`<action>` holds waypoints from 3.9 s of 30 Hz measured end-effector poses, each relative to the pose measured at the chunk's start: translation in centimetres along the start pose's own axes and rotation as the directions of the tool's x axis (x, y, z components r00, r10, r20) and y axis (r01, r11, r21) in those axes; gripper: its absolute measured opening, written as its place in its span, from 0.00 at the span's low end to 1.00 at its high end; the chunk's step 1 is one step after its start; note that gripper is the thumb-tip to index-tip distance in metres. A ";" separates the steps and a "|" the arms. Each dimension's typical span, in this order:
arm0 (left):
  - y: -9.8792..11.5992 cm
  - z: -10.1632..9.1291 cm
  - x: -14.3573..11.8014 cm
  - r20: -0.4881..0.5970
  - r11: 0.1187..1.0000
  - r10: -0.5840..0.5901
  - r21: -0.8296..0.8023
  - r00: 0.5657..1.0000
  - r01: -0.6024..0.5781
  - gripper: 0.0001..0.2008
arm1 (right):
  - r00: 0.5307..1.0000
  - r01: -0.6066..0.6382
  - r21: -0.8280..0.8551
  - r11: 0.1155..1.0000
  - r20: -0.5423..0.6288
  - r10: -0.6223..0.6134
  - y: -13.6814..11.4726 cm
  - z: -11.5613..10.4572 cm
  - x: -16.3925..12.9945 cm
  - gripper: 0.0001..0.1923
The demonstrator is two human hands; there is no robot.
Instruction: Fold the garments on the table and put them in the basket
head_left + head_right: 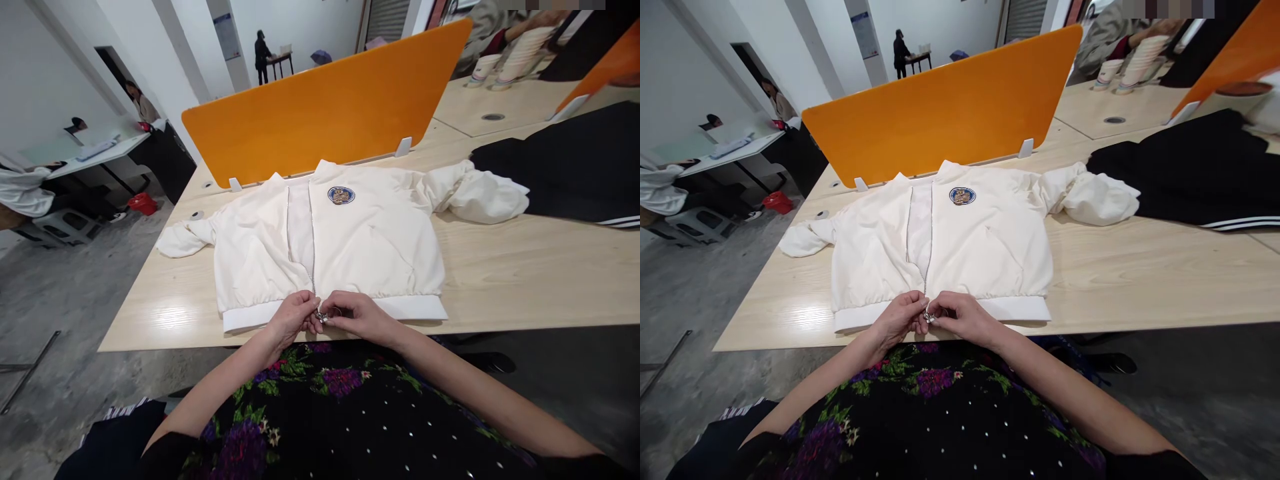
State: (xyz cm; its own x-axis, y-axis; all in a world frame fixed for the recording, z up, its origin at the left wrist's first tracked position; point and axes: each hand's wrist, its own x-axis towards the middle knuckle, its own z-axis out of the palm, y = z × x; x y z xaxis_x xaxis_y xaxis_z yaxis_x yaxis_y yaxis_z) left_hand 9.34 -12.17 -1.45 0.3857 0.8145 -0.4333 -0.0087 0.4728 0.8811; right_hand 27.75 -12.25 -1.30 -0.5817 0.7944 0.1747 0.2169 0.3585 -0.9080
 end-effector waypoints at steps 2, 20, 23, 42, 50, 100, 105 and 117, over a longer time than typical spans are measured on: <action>-0.1 0.1 -0.1 -0.015 1.000 0.018 -0.001 1.000 -0.018 0.22 | 0.999 -0.030 -0.072 0.997 -0.016 0.029 -0.2 0.3 0.0 0.04; -0.3 -2.3 -5.1 0.352 -0.290 0.534 0.930 0.769 -0.224 0.06 | 0.985 -0.141 -0.150 0.979 -0.119 0.123 -0.2 1.3 -0.3 0.05; -0.5 -1.7 -3.7 0.443 -0.395 0.507 0.882 0.739 -0.258 0.07 | 0.989 -0.129 -0.184 0.974 -0.101 0.111 -0.3 1.3 -0.4 0.05; -0.9 -2.0 -2.9 0.515 -0.508 0.570 0.833 0.641 -0.218 0.07 | 0.986 -0.134 -0.372 0.919 -0.141 0.087 -0.4 1.2 0.2 0.07; -2.5 -1.8 -4.0 0.337 -0.294 0.719 0.940 0.608 -0.174 0.12 | 0.990 -0.119 -0.330 0.937 -0.116 0.085 -1.1 2.0 0.8 0.07; -1.5 0.9 -4.7 -0.108 0.848 0.201 -0.479 0.974 -0.228 0.11 | 0.870 0.019 0.169 0.986 -0.489 0.067 -0.4 3.4 1.4 0.08; -1.7 0.9 -4.8 -0.009 0.896 0.262 -0.370 0.965 -0.247 0.10 | 0.837 0.055 0.272 0.961 -0.537 0.104 -0.7 3.3 1.2 0.10; -2.0 0.5 -3.8 -0.049 0.885 0.207 -0.416 0.977 -0.208 0.11 | 0.917 0.003 0.281 0.960 -0.382 0.109 -0.7 2.7 1.0 0.11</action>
State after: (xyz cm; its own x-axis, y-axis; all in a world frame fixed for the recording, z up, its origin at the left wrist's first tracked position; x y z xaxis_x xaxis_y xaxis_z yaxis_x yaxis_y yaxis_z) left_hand 8.33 -16.32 -1.46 0.3303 0.9100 -0.2504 -0.4715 0.3889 0.7915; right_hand 24.94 -12.99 -1.53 -0.2101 0.9556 0.2068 -0.0142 0.2085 -0.9779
